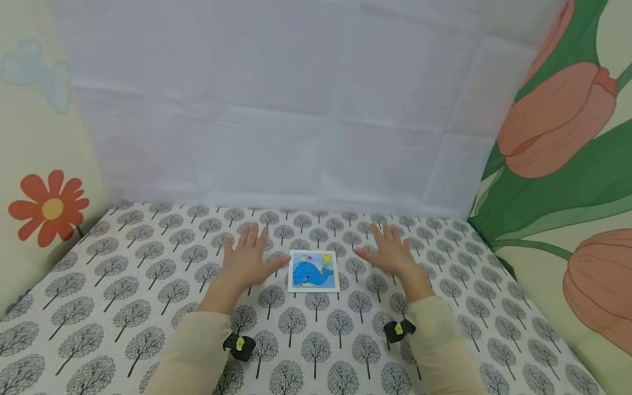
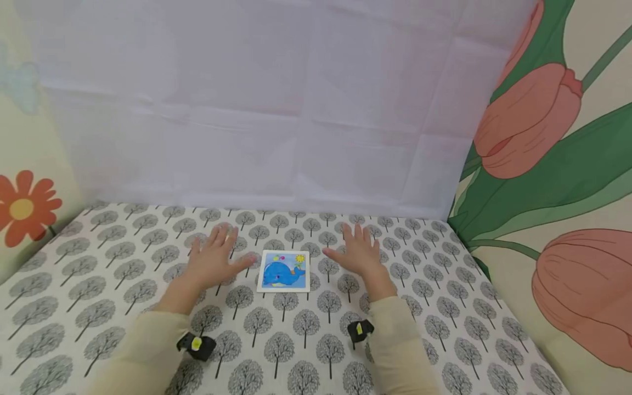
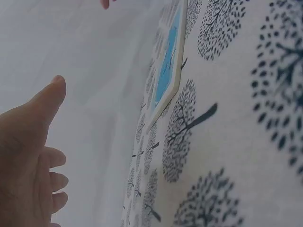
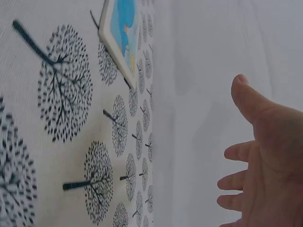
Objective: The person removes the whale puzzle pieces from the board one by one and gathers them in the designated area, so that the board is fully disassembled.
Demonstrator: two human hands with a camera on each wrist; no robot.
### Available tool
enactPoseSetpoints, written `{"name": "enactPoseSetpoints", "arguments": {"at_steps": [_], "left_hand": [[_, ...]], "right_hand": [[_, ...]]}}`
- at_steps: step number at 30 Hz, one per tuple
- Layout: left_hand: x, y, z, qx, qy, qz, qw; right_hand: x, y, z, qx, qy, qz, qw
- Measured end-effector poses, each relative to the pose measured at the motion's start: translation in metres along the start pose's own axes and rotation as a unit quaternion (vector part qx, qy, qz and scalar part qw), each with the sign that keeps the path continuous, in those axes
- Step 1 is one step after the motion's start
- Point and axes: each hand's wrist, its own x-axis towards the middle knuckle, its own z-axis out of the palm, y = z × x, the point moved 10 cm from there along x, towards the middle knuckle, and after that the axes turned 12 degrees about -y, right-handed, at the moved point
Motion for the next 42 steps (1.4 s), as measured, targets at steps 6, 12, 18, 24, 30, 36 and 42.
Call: {"name": "enactPoseSetpoints", "arguments": {"at_steps": [6, 12, 18, 24, 30, 36, 42], "left_hand": [[0.003, 0.013, 0.012, -0.026, 0.005, 0.040, 0.9988], [0.007, 0.021, 0.020, -0.067, 0.011, 0.065, 0.9956], [0.012, 0.028, 0.026, -0.097, 0.016, 0.090, 0.9910], [0.016, 0.029, 0.031, -0.097, 0.025, 0.104, 0.9895], [0.021, 0.029, 0.041, -0.115, 0.023, 0.121, 0.9858], [0.023, 0.031, 0.053, -0.137, 0.009, 0.145, 0.9798], [0.025, 0.035, 0.064, -0.149, -0.008, 0.144, 0.9783]], "right_hand": [[0.008, -0.009, 0.006, 0.031, 0.008, -0.018, 0.9993], [0.017, -0.020, 0.020, 0.091, -0.002, -0.046, 0.9948], [0.022, -0.032, 0.035, 0.147, -0.011, -0.083, 0.9856], [0.024, -0.038, 0.045, 0.164, -0.013, -0.083, 0.9829], [0.031, -0.038, 0.053, 0.177, -0.001, -0.074, 0.9814], [0.036, -0.035, 0.057, 0.202, 0.014, -0.069, 0.9768], [0.040, -0.032, 0.061, 0.226, 0.036, -0.076, 0.9704]]}}
